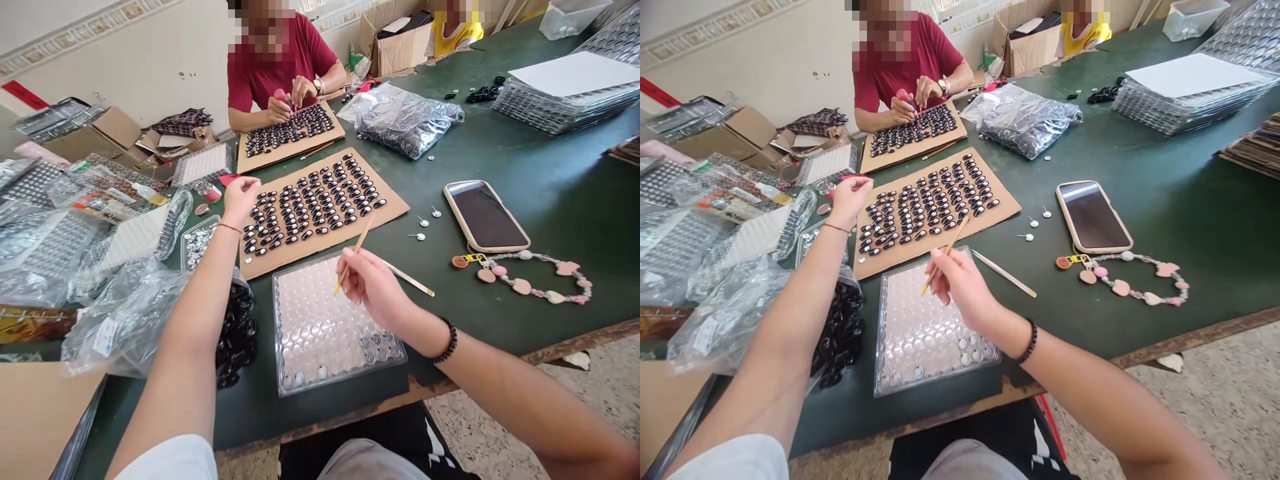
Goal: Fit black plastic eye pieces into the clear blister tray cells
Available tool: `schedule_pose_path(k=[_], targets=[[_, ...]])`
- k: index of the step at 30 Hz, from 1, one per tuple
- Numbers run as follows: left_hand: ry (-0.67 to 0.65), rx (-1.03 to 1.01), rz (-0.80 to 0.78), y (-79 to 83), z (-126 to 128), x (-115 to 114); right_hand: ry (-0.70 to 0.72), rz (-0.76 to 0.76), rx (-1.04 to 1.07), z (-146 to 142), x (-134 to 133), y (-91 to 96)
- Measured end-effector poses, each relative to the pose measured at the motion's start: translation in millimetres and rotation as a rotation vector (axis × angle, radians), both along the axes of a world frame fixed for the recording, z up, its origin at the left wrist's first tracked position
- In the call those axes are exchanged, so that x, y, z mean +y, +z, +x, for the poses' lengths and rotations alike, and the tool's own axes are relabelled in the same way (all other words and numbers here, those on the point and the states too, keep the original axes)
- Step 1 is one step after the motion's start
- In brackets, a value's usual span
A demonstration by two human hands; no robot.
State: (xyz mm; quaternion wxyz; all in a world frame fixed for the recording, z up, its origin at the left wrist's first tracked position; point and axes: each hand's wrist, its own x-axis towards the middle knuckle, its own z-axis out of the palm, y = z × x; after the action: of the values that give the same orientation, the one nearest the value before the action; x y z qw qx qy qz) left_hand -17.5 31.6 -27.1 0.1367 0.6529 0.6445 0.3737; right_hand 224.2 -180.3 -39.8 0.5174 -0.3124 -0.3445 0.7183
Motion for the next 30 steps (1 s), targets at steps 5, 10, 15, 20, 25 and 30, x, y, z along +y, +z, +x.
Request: schedule_pose_path(k=[5, 10, 15, 20, 25, 30], targets=[[-0.303, 0.115, -0.016, -4.7, 23.0, -128.3, -0.084, 0.319, -0.311, 3.2, 5.7, -7.2], [-0.255, 0.173, 0.090, -30.1, 27.1, -201.1, 0.507, 0.605, -0.678, 21.9, 12.1, -2.5], [-0.206, 0.195, 0.135, -41.0, 22.5, -205.2, 0.860, 0.737, -0.886, 35.5, 10.4, 5.0], [-0.242, 0.214, 0.151, -40.1, 22.2, -205.9, 0.894, 0.777, -0.937, 29.9, 6.3, 6.3], [-0.242, 0.027, 0.051, -36.1, 31.0, -213.9, 0.728, 0.773, -0.858, 25.0, 5.5, 7.6], [-0.515, -0.476, -0.456, -28.9, 53.5, -231.9, 0.263, 0.674, -0.642, 15.9, 0.0, 2.0]])
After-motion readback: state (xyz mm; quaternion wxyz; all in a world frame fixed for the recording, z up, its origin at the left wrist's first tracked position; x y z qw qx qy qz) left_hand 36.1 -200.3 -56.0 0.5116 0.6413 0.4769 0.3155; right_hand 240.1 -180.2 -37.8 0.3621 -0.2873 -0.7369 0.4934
